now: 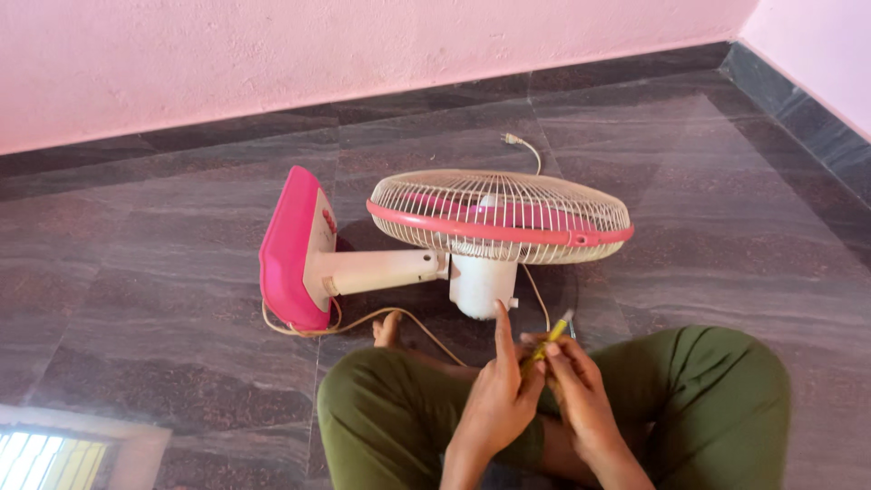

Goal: The person sits on the floor and uses a yellow screwdriver to loosen and remove screws from the front grille of a pink and white electric fan. They then switch to a socket wrench to remove a nut from the grille, continuing to unscrew fasteners from the fan assembly.

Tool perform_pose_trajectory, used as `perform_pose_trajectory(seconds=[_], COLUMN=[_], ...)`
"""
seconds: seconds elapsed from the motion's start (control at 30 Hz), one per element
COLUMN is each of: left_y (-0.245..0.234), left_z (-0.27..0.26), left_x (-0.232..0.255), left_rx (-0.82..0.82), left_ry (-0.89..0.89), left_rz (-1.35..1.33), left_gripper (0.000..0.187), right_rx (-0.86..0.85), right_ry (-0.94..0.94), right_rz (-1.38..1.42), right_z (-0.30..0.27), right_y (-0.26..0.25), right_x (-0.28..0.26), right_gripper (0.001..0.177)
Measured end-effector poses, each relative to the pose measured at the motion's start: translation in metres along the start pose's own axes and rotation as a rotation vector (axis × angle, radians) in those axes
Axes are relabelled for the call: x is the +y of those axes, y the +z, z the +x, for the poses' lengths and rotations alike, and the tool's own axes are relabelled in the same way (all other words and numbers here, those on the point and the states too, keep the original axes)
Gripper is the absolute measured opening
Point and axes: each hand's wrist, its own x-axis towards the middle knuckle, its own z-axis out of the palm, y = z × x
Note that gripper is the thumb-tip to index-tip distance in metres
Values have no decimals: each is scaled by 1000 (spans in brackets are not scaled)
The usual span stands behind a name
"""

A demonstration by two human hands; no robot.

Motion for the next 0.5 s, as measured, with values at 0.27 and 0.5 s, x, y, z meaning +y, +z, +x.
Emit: perform_pose_trajectory(seconds=[0.27, 0.5], left_y=[-67, -104], left_z=[54, 115], left_x=[-87, -145], left_rx=[148, 193], left_ry=[-53, 108], left_rz=[940, 1366], left_gripper=[73, 80], right_rx=[244, 340], right_ry=[336, 526], right_rz=[554, 608], right_z=[124, 253], right_y=[-67, -72], right_x=[76, 100], right_gripper=[15, 24])
